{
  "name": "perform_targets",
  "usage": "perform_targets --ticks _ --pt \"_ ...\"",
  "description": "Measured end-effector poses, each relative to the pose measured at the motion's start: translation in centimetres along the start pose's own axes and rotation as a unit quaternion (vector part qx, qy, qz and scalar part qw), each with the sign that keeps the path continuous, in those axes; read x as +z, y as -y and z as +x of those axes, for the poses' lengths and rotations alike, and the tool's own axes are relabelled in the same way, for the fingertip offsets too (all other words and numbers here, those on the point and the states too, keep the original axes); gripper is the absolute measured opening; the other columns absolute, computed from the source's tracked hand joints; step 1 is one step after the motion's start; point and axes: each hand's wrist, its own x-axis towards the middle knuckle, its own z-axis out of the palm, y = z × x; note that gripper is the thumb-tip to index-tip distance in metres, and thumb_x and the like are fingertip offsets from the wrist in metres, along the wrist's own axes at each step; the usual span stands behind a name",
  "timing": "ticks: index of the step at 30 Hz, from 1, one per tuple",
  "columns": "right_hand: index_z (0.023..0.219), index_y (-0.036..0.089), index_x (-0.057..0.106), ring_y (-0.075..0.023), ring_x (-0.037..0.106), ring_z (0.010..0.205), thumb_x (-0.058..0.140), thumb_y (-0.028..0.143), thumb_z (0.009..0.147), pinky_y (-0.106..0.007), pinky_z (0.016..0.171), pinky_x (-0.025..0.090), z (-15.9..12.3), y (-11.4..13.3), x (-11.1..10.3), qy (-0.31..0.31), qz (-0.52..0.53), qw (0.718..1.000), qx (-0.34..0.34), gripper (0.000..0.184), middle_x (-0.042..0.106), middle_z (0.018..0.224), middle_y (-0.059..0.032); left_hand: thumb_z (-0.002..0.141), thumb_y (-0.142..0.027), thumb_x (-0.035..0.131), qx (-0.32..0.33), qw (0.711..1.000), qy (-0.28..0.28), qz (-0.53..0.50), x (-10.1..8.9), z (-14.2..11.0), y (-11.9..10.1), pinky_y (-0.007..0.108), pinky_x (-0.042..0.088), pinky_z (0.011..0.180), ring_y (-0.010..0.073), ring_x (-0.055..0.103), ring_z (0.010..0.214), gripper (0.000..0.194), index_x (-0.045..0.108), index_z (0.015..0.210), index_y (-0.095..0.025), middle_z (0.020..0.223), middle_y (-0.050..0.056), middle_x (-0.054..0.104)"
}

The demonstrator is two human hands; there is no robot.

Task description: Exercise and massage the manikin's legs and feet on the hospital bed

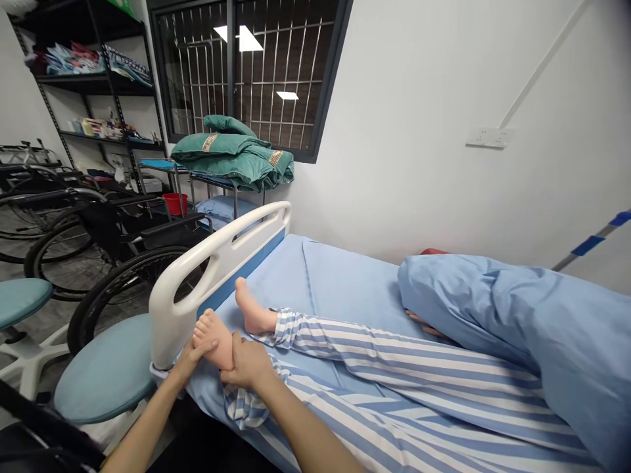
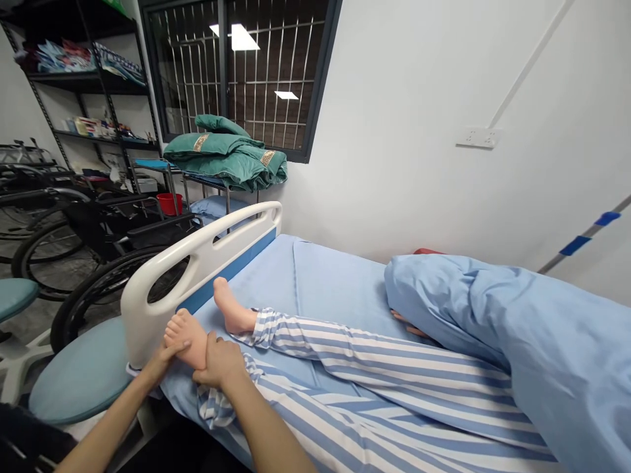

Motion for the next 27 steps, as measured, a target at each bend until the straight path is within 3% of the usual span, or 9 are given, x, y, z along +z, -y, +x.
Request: perform_targets --ticks 4,7,13,16,19,21,24,27 --pt "0.101 0.016 0.045 -0.0304 0.063 0.068 0.062 0.044 0.056 -0.036 0.053 0.045 0.3 -0.3 0.4 0.000 0.014 1.000 0.007 0.057 0.064 0.087 -0.0113 0.052 -0.031 0.069 -0.059 0.981 -0.071 -0.171 2.4 -0.8 2.7 0.034 0.049 0.084 0.0209 0.060 0.090 0.050 0.060 0.099 -0.018 0.089 0.002 0.066" --pt "0.101 0.015 0.044 -0.0309 0.063 0.069 0.061 0.045 0.056 -0.037 0.054 0.045 0.5 -0.6 0.7 -0.003 0.011 1.000 0.004 0.056 0.064 0.087 -0.0123 0.052 -0.032 0.069 -0.060 0.970 -0.111 -0.207 2.9 -0.8 3.9 0.034 0.048 0.087 0.0203 0.059 0.093 0.055 0.057 0.105 -0.020 0.089 0.000 0.065" --pt "0.101 0.015 0.044 -0.0302 0.063 0.069 0.060 0.042 0.059 -0.035 0.054 0.044 0.5 -0.6 0.9 -0.007 0.005 1.000 -0.013 0.053 0.064 0.087 -0.0124 0.050 -0.034 0.073 -0.060 0.993 -0.016 -0.097 0.7 0.1 3.8 0.036 0.050 0.076 0.0246 0.061 0.088 0.058 0.059 0.103 -0.015 0.091 0.006 0.067" --pt "0.102 0.015 0.044 -0.0303 0.063 0.070 0.060 0.044 0.059 -0.035 0.055 0.045 0.4 -0.6 0.8 -0.007 -0.002 1.000 -0.011 0.054 0.065 0.087 -0.0124 0.055 -0.039 0.070 -0.045 0.999 0.017 -0.020 0.0 0.0 2.9 0.032 0.048 0.064 0.0198 0.060 0.070 0.050 0.060 0.098 -0.014 0.071 0.001 0.065" --pt "0.103 0.015 0.044 -0.0310 0.064 0.072 0.062 0.045 0.058 -0.035 0.055 0.045 0.2 -0.5 0.6 -0.014 0.000 1.000 -0.012 0.057 0.065 0.087 -0.0122 0.061 -0.045 0.065 -0.049 0.996 0.048 0.061 0.0 -0.8 2.2 0.026 0.037 0.047 0.0119 0.045 0.043 0.032 0.061 0.069 -0.015 0.043 -0.005 0.047" --pt "0.104 0.015 0.044 -0.0311 0.064 0.074 0.064 0.047 0.057 -0.035 0.057 0.045 0.1 -0.4 0.4 -0.015 0.008 1.000 -0.011 0.060 0.065 0.089 -0.0121 0.065 -0.052 0.061 -0.061 0.991 0.066 0.102 0.1 -1.9 2.0 0.025 0.027 0.041 0.0084 0.032 0.035 0.039 0.049 0.048 -0.018 0.035 -0.007 0.036" --pt "0.104 0.015 0.046 -0.0303 0.064 0.077 0.064 0.051 0.058 -0.035 0.060 0.045 -0.1 -0.1 0.0 -0.010 0.025 1.000 0.003 0.061 0.066 0.090 -0.0121 0.068 -0.059 0.055 -0.059 0.989 0.071 0.112 0.4 -3.9 2.4 0.026 0.030 0.044 0.0094 0.036 0.037 0.049 0.041 0.043 -0.020 0.036 -0.005 0.039" --pt "0.101 0.014 0.048 -0.0298 0.064 0.079 0.060 0.058 0.063 -0.035 0.063 0.045 -0.5 0.2 -0.5 -0.022 0.043 0.999 0.001 0.059 0.066 0.091 -0.0130 0.065 -0.058 0.060 -0.021 0.995 0.056 0.086 0.6 -6.2 2.8 0.027 0.043 0.061 0.0150 0.055 0.059 0.042 0.054 0.054 -0.017 0.055 -0.001 0.057"
